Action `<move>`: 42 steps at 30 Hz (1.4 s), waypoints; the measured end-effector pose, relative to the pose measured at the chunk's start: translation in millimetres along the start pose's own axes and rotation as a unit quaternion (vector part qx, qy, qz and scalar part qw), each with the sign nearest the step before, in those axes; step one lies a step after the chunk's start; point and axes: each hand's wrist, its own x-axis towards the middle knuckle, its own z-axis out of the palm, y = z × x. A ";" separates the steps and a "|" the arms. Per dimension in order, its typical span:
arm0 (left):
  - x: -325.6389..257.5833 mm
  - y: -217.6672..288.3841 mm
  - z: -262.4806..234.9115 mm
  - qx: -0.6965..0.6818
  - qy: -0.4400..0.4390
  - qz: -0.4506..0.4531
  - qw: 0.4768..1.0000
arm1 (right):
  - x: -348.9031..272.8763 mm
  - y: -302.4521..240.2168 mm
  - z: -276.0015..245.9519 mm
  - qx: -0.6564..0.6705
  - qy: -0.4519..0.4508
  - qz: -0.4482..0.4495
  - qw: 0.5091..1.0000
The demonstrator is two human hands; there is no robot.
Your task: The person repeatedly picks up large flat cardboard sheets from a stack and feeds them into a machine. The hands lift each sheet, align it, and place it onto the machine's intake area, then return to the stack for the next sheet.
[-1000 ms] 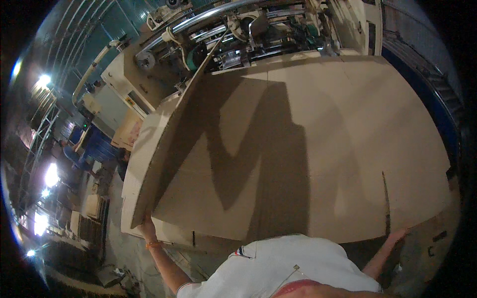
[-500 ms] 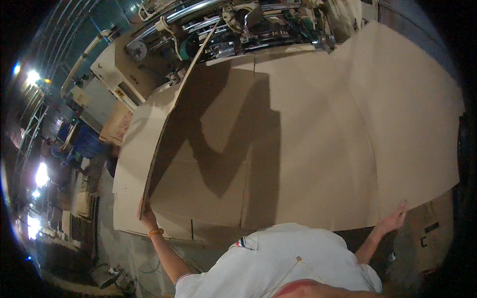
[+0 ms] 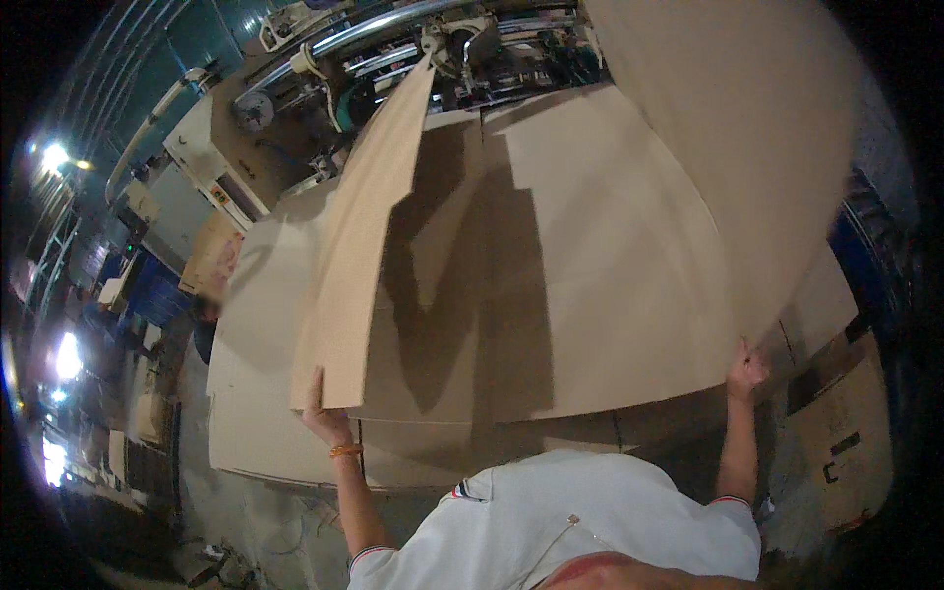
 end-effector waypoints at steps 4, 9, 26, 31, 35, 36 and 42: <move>-30.0 39.7 34.6 0.084 -0.031 0.051 0.995 | 2.6 28.2 20.7 -0.006 -0.161 0.053 0.985; -65.0 45.2 38.8 0.145 -0.099 0.082 0.981 | 45.6 -62.5 -26.0 0.121 -0.289 0.118 0.942; -145.9 -5.8 59.8 0.132 -0.341 0.179 0.913 | -60.4 -77.9 46.5 0.071 -0.414 -0.294 0.859; -156.5 -14.8 62.2 0.093 -0.310 0.188 0.927 | -45.0 -63.6 36.6 0.060 -0.447 -0.312 0.836; -153.2 -24.7 74.4 0.126 -0.273 0.227 0.926 | -39.0 -56.8 44.2 0.047 -0.409 -0.328 0.850; -146.2 -24.0 79.4 0.119 -0.251 0.228 0.933 | -33.9 -60.4 48.2 0.053 -0.393 -0.334 0.855; -94.6 -6.4 79.6 0.107 -0.204 0.236 0.944 | -19.5 -75.0 67.6 0.128 -0.319 -0.358 0.868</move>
